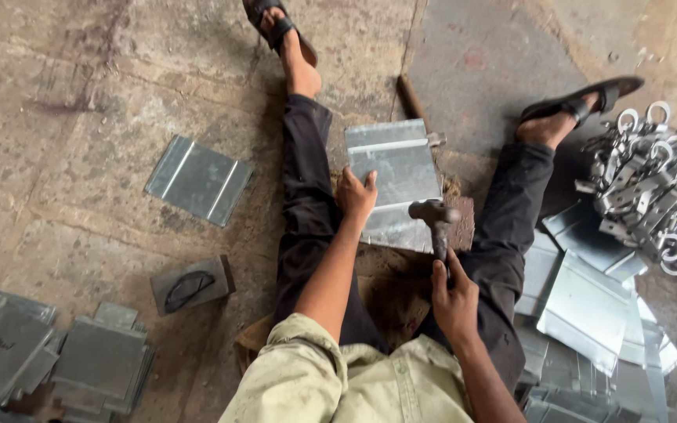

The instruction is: The person hammers the edges and flat surfaces of metal sheets on a metal block, then moves the finished sheets into a stack.

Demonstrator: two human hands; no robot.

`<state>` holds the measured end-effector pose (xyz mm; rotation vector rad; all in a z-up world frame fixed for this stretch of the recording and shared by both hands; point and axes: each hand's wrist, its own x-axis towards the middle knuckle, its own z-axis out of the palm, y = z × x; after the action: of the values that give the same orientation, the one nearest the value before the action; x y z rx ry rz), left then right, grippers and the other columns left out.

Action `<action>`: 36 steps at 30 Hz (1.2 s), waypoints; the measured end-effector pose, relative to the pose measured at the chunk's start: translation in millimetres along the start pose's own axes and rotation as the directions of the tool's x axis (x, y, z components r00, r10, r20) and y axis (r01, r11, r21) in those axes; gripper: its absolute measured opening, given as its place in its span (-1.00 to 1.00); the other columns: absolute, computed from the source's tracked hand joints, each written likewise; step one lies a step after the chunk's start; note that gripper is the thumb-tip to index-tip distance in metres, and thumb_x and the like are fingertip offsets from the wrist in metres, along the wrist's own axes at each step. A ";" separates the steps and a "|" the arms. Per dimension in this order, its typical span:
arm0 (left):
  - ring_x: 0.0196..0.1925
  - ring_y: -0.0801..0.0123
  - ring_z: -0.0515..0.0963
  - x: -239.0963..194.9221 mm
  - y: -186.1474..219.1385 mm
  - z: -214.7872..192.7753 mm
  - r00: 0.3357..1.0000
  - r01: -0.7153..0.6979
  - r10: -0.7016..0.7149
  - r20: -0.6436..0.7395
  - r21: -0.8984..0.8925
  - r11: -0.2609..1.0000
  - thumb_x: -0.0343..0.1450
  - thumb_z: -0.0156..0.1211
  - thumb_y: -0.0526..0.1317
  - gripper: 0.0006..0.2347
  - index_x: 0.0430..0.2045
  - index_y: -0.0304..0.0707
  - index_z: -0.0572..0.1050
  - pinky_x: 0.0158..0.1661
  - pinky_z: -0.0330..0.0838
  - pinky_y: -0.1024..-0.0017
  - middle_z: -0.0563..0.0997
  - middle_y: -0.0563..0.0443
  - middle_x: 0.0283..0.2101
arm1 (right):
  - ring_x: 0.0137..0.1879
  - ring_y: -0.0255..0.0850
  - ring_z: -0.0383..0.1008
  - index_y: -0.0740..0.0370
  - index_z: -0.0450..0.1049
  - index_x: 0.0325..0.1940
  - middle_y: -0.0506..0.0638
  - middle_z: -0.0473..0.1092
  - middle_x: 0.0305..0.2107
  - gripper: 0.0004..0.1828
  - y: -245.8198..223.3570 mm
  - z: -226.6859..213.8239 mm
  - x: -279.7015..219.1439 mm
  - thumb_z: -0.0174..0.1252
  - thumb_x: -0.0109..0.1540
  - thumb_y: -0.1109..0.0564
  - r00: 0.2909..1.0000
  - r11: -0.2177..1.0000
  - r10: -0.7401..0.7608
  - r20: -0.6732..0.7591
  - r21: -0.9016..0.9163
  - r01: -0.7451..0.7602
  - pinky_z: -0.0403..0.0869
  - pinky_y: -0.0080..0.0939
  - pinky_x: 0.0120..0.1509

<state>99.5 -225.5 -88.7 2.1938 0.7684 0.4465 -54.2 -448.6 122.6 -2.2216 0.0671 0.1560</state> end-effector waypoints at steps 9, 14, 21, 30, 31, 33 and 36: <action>0.13 -0.21 0.51 -2.9 -1.9 2.3 1.000 0.028 -0.028 0.004 -0.013 1.000 0.40 0.26 0.12 -0.39 0.18 -0.40 0.31 0.07 0.30 -0.18 0.55 -0.37 0.07 | -0.57 -0.19 0.34 0.27 0.41 0.35 0.27 0.38 -0.66 -0.47 -30.8 4.4 -7.6 0.08 0.34 -0.02 0.999 0.997 -0.037 0.038 -0.065 0.039 0.36 -0.09 -0.45; 0.12 -0.16 0.51 3.4 12.5 2.7 0.999 0.025 -0.025 0.025 -0.021 0.999 0.42 0.23 0.12 -0.38 0.18 -0.44 0.28 0.08 0.28 -0.17 0.54 -0.38 0.06 | -0.61 -0.20 0.42 0.26 0.42 0.33 0.27 0.42 -0.59 -0.48 -37.1 2.8 -4.6 0.14 0.34 -0.03 0.989 0.976 -0.007 0.144 -0.214 0.038 0.39 -0.09 -0.43; 0.06 -0.22 0.53 -9.3 5.7 -0.1 0.999 0.024 -0.024 0.022 -0.012 1.000 0.44 0.22 0.11 -0.40 0.16 -0.46 0.29 0.04 0.35 -0.12 0.54 -0.41 0.01 | -0.56 -0.08 0.45 0.25 0.41 0.35 0.35 0.45 -0.50 -0.46 -29.3 9.2 -7.3 0.12 0.34 -0.04 0.988 0.982 0.002 0.153 -0.188 0.027 0.39 -0.03 -0.42; 0.05 -0.22 0.54 -6.8 3.0 3.3 0.998 0.055 -0.054 0.018 -0.057 0.997 0.44 0.21 0.08 -0.45 0.15 -0.39 0.32 0.01 0.37 -0.10 0.57 -0.36 -0.02 | -0.45 0.17 0.50 0.29 0.48 0.25 0.40 0.42 -0.51 -0.53 -38.3 13.2 -5.8 0.17 0.32 0.00 0.987 0.985 -0.088 0.137 -0.137 0.107 0.43 -0.02 -0.38; 0.05 -0.23 0.54 -11.1 5.2 5.5 0.999 0.046 -0.046 0.001 -0.056 0.997 0.44 0.21 0.08 -0.45 0.15 -0.40 0.32 0.01 0.37 -0.10 0.56 -0.37 0.00 | -0.44 0.16 0.52 0.29 0.50 0.21 0.43 0.43 -0.49 -0.55 -39.6 8.2 -7.3 0.19 0.31 0.00 0.975 0.969 -0.124 0.185 -0.190 0.159 0.44 -0.04 -0.37; 0.05 -0.25 0.53 2.1 10.5 8.5 0.999 0.010 -0.013 -0.050 -0.052 0.999 0.45 0.22 0.08 -0.44 0.16 -0.42 0.30 0.00 0.38 -0.08 0.54 -0.39 0.04 | -0.46 0.17 0.53 0.26 0.49 0.23 0.42 0.44 -0.52 -0.55 -44.2 9.2 -0.9 0.19 0.31 0.00 0.981 0.965 -0.077 0.176 -0.234 0.118 0.42 -0.03 -0.36; 0.06 -0.22 0.54 5.4 -1.7 6.3 0.999 0.045 -0.045 -0.007 -0.067 0.997 0.46 0.20 0.06 -0.47 0.16 -0.40 0.31 0.03 0.36 -0.12 0.55 -0.36 0.03 | -0.50 0.18 0.48 0.23 0.45 0.28 0.37 0.39 -0.58 -0.53 -36.8 18.9 -2.8 0.16 0.32 0.01 0.996 0.987 -0.013 0.088 -0.158 0.027 0.41 0.00 -0.39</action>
<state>106.3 -224.6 -93.8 2.1100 0.7946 0.4528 -54.7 -411.2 140.5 -2.3711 -0.0156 0.2540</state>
